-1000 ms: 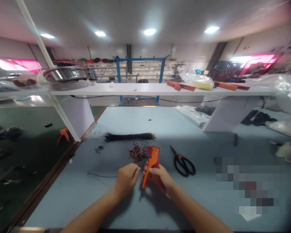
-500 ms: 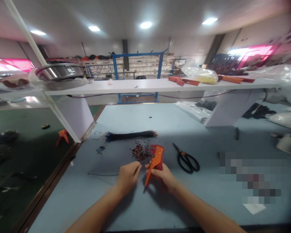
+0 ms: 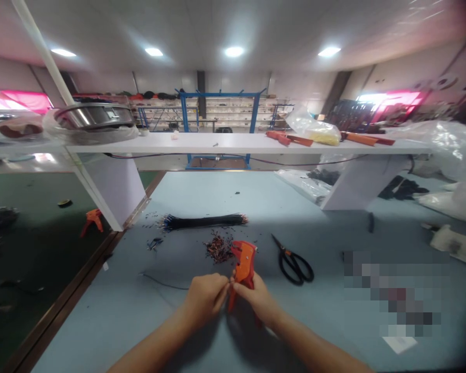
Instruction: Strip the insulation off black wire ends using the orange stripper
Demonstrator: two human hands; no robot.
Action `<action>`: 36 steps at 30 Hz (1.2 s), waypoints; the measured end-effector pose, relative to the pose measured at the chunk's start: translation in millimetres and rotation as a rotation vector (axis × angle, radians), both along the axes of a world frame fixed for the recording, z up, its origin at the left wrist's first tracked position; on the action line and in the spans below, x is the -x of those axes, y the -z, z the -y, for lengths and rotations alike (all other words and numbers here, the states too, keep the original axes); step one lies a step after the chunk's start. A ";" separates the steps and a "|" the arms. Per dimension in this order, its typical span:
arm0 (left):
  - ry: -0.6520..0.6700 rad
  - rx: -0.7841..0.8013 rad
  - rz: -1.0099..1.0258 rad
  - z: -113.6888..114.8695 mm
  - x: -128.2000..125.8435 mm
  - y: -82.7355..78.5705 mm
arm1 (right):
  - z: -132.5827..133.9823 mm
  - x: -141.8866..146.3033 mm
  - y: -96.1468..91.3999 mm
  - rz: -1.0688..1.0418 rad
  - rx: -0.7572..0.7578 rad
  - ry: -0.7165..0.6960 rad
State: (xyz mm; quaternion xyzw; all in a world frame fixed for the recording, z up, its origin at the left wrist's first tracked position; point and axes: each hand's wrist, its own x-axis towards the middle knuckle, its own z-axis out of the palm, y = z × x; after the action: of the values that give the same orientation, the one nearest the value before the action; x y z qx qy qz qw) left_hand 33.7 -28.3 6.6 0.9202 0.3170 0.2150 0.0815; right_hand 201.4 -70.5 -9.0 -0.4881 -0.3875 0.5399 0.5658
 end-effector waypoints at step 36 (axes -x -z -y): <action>-0.253 -0.193 0.473 -33.8 23.3 -18.1 | 9.4 -12.7 -24.2 -0.309 0.239 -0.456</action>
State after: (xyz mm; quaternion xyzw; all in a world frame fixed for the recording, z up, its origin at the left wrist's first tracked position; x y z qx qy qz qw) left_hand 10.4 5.4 24.7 0.8009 0.3796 0.4616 0.0376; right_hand 214.1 -80.0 15.2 -0.3636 -0.3301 0.7626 0.4210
